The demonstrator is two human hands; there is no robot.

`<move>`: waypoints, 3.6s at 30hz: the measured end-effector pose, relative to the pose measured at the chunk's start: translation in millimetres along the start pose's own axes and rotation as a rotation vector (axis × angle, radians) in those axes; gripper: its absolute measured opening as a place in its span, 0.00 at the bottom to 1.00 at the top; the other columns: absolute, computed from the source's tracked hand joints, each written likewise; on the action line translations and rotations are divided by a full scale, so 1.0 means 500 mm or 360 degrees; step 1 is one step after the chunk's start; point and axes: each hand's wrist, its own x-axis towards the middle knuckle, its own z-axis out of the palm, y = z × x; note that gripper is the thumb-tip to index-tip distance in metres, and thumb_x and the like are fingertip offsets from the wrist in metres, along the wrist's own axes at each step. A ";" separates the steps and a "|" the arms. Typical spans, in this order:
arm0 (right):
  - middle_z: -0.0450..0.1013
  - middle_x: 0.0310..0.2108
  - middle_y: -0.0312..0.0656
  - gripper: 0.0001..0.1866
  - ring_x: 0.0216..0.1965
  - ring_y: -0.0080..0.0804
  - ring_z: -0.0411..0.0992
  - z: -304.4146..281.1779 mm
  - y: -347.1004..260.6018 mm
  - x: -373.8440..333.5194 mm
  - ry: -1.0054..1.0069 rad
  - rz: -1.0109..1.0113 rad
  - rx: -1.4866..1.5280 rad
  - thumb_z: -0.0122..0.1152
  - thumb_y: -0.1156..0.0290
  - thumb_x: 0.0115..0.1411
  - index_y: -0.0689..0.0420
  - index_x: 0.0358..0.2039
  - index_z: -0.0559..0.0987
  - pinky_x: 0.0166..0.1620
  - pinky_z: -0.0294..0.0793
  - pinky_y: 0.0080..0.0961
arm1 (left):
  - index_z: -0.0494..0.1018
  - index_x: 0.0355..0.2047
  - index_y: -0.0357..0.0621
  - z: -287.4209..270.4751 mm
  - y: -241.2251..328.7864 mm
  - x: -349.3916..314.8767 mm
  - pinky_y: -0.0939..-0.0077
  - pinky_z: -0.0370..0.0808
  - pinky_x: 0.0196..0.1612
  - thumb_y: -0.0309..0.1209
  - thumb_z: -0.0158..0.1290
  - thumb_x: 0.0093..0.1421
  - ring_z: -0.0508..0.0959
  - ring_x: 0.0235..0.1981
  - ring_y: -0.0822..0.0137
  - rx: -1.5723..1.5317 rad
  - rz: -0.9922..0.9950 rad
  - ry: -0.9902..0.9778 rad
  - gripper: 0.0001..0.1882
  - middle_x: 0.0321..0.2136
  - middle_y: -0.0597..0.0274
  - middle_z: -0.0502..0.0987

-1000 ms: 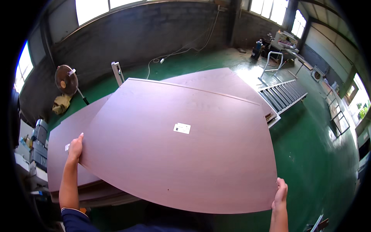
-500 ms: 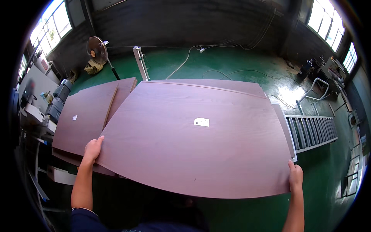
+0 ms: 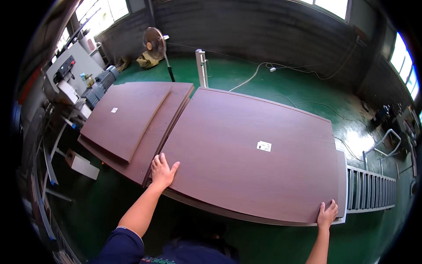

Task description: The person unloads processed wooden boards from an industrial machine conveyor and stacks them one by one onto a table.

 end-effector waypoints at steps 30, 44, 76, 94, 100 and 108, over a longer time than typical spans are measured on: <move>0.60 0.58 0.52 0.27 0.61 0.48 0.54 0.005 -0.991 -0.483 -0.0264 -0.1124 0.0556 0.57 0.70 0.52 0.60 0.54 0.66 0.63 0.49 0.41 | 0.71 0.47 0.44 0.042 -0.601 -0.468 0.59 0.70 0.50 0.50 0.45 0.60 0.73 0.48 0.50 -0.0685 -0.0104 -0.1292 0.24 0.44 0.50 0.74; 0.56 0.62 0.50 0.27 0.63 0.49 0.52 0.126 -1.695 -0.782 -0.0396 -0.1968 0.0540 0.53 0.66 0.58 0.58 0.58 0.64 0.64 0.47 0.41 | 0.73 0.40 0.43 -0.044 -1.103 -0.643 0.64 0.74 0.42 0.46 0.50 0.58 0.77 0.41 0.56 -0.1079 -0.1646 -0.0367 0.19 0.37 0.54 0.78; 0.72 0.40 0.45 0.18 0.36 0.32 0.72 0.272 -2.805 -1.778 -0.2636 -0.1013 0.1584 0.50 0.65 0.62 0.62 0.48 0.68 0.41 0.71 0.27 | 0.69 0.40 0.46 -0.119 -2.296 -0.149 0.77 0.72 0.32 0.40 0.46 0.62 0.77 0.29 0.71 -0.2087 -0.2088 0.0103 0.13 0.33 0.61 0.77; 0.65 0.50 0.50 0.32 0.46 0.40 0.71 0.331 -3.015 -1.901 -0.2846 -0.0232 0.2004 0.54 0.63 0.61 0.64 0.59 0.55 0.49 0.70 0.34 | 0.64 0.45 0.46 -0.510 -2.772 0.341 0.80 0.70 0.30 0.36 0.47 0.62 0.71 0.26 0.75 -0.1810 -0.1432 0.0976 0.13 0.32 0.65 0.70; 0.67 0.45 0.44 0.24 0.41 0.33 0.71 0.311 -2.941 -1.873 -0.2768 0.0060 0.2146 0.54 0.66 0.61 0.63 0.53 0.61 0.47 0.72 0.33 | 0.64 0.49 0.43 -0.588 -2.924 0.572 0.75 0.69 0.40 0.40 0.47 0.63 0.70 0.36 0.69 -0.1265 -0.1137 0.0827 0.18 0.41 0.59 0.70; 0.70 0.46 0.44 0.20 0.47 0.29 0.68 0.245 -2.848 -1.863 -0.2047 0.0238 0.2070 0.59 0.72 0.58 0.62 0.49 0.65 0.51 0.67 0.27 | 0.62 0.52 0.40 -0.588 -3.149 0.870 0.55 0.59 0.56 0.46 0.48 0.60 0.63 0.52 0.44 0.0018 -0.0767 0.0541 0.27 0.51 0.42 0.63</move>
